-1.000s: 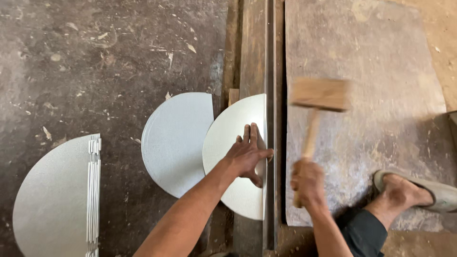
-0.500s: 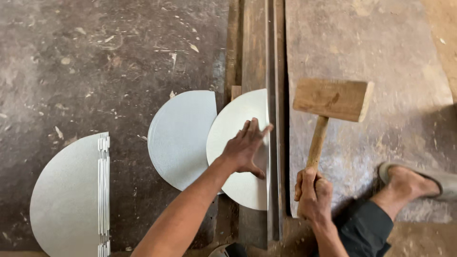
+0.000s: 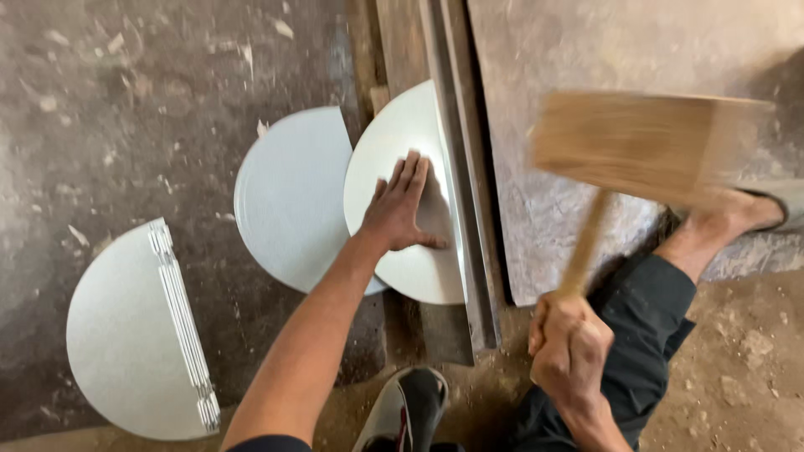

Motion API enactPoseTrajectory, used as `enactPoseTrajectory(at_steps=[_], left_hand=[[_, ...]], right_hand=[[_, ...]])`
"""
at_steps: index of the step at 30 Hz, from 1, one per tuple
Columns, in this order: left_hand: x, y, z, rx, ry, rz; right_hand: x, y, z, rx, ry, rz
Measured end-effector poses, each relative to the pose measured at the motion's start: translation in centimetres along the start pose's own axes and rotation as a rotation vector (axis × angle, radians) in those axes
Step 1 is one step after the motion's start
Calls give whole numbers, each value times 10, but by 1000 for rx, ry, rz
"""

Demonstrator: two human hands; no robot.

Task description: The person sits on the workshop floor and bends semicircular sheet metal pieces by hammering their edges against a metal bar with a wooden mallet, working one piece at a time and setting finished pieces aside.

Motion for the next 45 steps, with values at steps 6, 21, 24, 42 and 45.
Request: enactPoseTrajectory(at_steps=[6,21,24,42,45], left_hand=[[-5,6,-2,-4,20,40],[-5,4,6,-29,-4,49],[-6,7,8,12,16,80],[-7,16,16,8,-2,71],[-6,16,15,36,14,68]], right_hand=[[-13,3,-18,238,110,-437],[-217,74,-119,152,-362,525],[-203,86,-114,90,-209,-173],[-59,-1,39,-78,-347,459],[-81,-5,52,-26,-357,529]])
Point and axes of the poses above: each hand's wrist, its own z-axis towards the middle knuckle, its own y-axis out of the back of the hand, x = y × z, the point moved 5 cm from there along z, towards the middle knuckle, and after that the axes turned 13 degrees about y, right-handed, at the moved point
